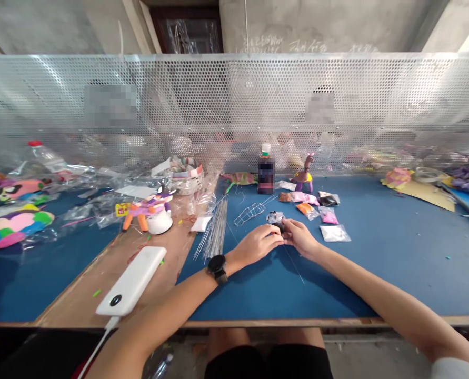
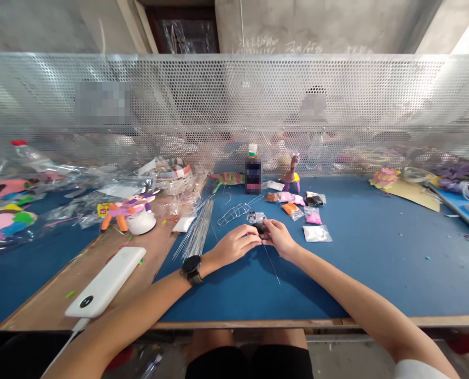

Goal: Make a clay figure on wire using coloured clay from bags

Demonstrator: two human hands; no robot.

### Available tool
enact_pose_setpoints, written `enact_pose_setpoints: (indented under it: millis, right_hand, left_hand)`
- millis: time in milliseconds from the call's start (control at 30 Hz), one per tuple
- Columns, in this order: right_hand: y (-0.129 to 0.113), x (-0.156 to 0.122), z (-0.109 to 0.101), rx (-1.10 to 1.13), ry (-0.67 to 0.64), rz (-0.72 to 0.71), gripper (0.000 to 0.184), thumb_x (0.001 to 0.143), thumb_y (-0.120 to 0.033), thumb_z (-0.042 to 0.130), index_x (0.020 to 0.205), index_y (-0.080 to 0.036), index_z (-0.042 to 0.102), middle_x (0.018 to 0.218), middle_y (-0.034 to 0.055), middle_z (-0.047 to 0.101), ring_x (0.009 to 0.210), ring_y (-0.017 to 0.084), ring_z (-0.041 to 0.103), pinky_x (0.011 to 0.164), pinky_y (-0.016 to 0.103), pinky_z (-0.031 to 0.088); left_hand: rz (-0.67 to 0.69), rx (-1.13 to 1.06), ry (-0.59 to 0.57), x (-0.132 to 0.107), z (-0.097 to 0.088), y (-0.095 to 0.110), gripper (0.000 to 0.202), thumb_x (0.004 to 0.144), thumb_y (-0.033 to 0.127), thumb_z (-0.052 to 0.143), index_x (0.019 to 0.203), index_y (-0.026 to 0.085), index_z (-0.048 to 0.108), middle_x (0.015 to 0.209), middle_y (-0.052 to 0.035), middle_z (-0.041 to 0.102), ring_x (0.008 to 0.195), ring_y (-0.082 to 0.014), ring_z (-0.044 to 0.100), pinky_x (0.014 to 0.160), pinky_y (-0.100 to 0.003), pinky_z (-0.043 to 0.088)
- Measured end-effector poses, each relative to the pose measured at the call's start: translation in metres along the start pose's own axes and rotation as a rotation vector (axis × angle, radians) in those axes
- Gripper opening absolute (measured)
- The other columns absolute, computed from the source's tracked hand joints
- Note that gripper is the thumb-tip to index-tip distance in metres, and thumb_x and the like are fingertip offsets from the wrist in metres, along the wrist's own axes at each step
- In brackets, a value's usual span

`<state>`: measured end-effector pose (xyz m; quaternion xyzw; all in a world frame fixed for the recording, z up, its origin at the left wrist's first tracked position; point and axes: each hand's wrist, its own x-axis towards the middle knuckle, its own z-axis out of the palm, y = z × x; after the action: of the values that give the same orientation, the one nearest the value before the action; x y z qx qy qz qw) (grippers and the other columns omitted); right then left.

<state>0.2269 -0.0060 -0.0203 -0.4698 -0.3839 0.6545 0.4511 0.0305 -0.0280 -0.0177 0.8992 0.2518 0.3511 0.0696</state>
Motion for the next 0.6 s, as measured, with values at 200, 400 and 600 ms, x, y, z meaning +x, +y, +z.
enact_pose_setpoints:
  millis: [200, 400, 600]
  right_hand:
    - [-0.003, -0.006, 0.003, -0.06, -0.042, -0.001, 0.019, 0.096, -0.04, 0.066, 0.093, -0.023, 0.059, 0.081, 0.0, 0.068, 0.065, 0.014, 0.073, 0.044, 0.018, 0.053]
    - [-0.004, -0.01, 0.006, 0.004, -0.112, -0.002, 0.023, 0.096, -0.045, 0.065, 0.097, -0.025, 0.053, 0.079, -0.0022, 0.067, 0.07, 0.018, 0.078, 0.047, 0.02, 0.053]
    - [-0.007, -0.01, 0.004, -0.018, -0.157, -0.006, 0.034, 0.09, -0.051, 0.069, 0.1, -0.026, 0.049, 0.086, -0.0029, 0.069, 0.066, 0.018, 0.078, 0.045, 0.019, 0.053]
  left_hand:
    - [-0.226, -0.186, 0.172, 0.002, 0.012, -0.016, 0.022, 0.1, 0.039, 0.066, 0.108, 0.019, 0.069, 0.097, -0.005, 0.072, 0.089, -0.0174, 0.068, 0.084, -0.031, 0.057]
    - [-0.272, -0.139, 0.23, 0.001, 0.006, -0.018, 0.029, 0.1, 0.043, 0.064, 0.118, 0.021, 0.072, 0.109, -0.0084, 0.066, 0.101, -0.0205, 0.067, 0.094, -0.036, 0.056]
    - [-0.329, -0.262, 0.167, 0.003, 0.007, -0.018, 0.026, 0.106, 0.038, 0.052, 0.112, 0.018, 0.067, 0.106, -0.0084, 0.073, 0.099, -0.0197, 0.07, 0.091, -0.034, 0.056]
